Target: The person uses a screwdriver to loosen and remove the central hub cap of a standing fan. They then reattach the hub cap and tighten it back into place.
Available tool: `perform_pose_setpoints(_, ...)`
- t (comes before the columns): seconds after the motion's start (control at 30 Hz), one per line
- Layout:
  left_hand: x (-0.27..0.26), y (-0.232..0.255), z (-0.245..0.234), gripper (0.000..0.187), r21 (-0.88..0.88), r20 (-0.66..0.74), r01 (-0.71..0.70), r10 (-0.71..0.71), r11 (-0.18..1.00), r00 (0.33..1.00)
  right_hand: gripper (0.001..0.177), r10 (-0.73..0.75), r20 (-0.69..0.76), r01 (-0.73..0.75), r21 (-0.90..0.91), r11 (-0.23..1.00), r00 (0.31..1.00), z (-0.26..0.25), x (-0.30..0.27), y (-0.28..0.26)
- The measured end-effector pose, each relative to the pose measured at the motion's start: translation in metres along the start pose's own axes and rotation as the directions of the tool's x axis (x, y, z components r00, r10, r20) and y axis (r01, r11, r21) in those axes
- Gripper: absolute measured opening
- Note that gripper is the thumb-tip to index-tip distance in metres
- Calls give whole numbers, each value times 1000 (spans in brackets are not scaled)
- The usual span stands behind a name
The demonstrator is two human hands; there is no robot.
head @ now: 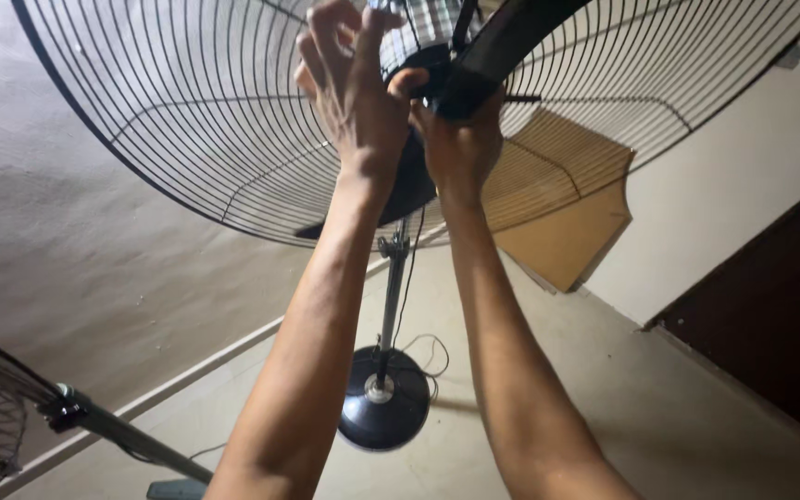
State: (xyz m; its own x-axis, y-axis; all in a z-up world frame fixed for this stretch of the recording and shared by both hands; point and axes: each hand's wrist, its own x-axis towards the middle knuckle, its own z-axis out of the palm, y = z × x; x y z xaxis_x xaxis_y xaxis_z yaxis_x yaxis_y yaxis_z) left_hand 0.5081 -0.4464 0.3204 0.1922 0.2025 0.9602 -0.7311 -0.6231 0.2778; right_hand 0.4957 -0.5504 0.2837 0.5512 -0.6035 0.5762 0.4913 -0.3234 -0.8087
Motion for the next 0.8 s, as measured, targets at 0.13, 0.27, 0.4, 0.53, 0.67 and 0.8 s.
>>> perform_pose_setpoints(0.13, 6, 5, -4, 66, 24, -5, 16, -16, 1000, 1000, 83, -361, -77, 322, -307, 895, 929, -2, -4, -12)
perform_pose_setpoints(0.27, 3, 5, -5, 65, 12, 4, 10, -10, 1000, 1000, 89, -401, -63, 361, -324, 874, 914, -6, -9, -7)
perform_pose_setpoints(0.4, 3, 3, 0, 60, 35, -33, -14, 15, 999, 999, 87, -501, -45, 456, -352, 817, 864, -7, -4, -4)
perform_pose_setpoints(0.53, -1, 0, 6, 50, 9, -52, -18, 18, 1000, 998, 81, -432, 7, 394, -423, 816, 902, -12, -2, -3)
perform_pose_setpoints(0.67, 3, -5, 10, 46, 78, -64, -27, 32, 997, 997, 93, -485, 11, 450, -390, 803, 875, -13, 0, -12)
perform_pose_setpoints(0.8, -1, -9, 8, 59, 37, -39, -28, 29, 999, 999, 73, -248, -37, 234, -225, 946, 968, -8, -8, -18)
